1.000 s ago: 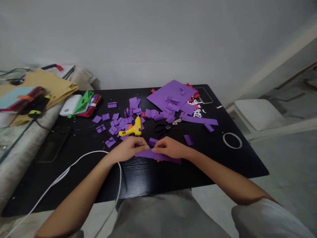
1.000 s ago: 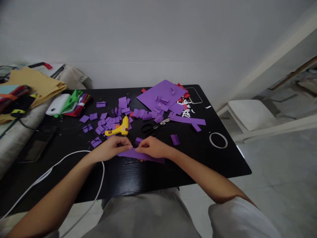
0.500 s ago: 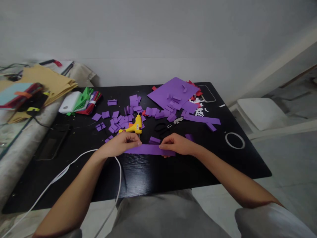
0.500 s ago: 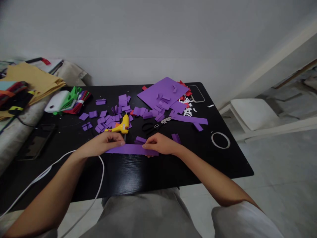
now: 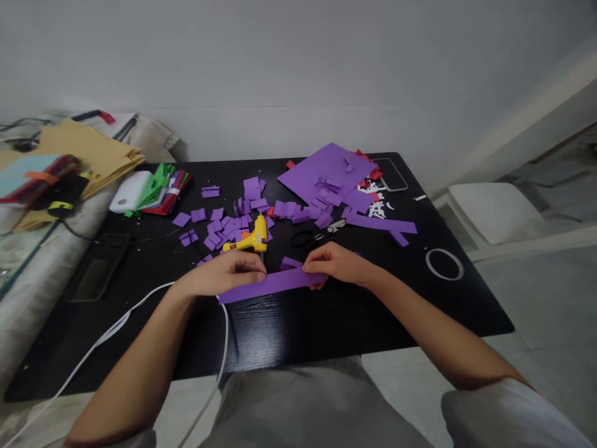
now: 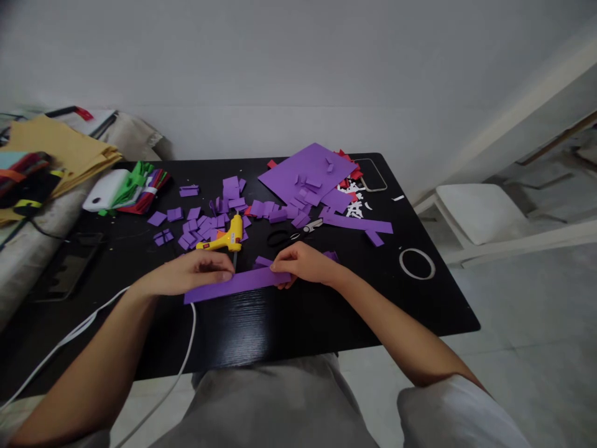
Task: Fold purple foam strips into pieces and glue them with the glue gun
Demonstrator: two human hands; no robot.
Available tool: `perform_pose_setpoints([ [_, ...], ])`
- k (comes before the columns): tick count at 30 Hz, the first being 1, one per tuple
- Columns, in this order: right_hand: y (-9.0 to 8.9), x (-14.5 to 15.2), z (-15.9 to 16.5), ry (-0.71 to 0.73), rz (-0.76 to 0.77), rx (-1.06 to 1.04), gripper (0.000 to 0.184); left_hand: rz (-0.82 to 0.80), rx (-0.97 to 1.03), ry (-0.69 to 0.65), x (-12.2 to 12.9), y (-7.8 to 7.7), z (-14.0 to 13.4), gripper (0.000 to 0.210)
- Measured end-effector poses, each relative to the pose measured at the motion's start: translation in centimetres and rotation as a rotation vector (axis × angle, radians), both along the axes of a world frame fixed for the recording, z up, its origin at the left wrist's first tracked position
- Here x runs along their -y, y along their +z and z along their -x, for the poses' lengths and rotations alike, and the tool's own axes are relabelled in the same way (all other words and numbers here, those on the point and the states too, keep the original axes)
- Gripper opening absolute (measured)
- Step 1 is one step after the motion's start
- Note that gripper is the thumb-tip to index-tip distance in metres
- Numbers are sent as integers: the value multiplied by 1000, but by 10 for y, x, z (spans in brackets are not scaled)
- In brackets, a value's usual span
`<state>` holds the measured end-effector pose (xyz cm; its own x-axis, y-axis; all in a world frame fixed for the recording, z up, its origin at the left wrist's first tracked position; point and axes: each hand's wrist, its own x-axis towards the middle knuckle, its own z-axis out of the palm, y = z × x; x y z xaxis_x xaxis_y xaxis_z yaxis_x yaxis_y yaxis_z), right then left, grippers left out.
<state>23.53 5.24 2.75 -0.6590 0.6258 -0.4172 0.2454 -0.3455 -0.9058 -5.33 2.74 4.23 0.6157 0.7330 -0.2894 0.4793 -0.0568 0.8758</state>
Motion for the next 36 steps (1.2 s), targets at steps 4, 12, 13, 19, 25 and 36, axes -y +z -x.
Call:
perform_pose_setpoints([
  [4,4,1,14,86,-2,-10,28,-10,34,18,7,-5,-18,27],
  [12,-5,1,19,56,-25,19,28,84,146,78,13,-16,-35,23],
  [13,-5,0,17,22,-38,20,29,96,155,85,13,-16,-35,23],
  [19,-4,-1,11,-174,-84,-312,44,353,347,322,11,-24,-35,30],
  [25,-18,5,21,-191,-144,-475,41,732,610,430,22,-31,-48,28],
  [36,-24,9,27,-408,-65,-328,29,-66,330,518,21,-27,-51,35],
])
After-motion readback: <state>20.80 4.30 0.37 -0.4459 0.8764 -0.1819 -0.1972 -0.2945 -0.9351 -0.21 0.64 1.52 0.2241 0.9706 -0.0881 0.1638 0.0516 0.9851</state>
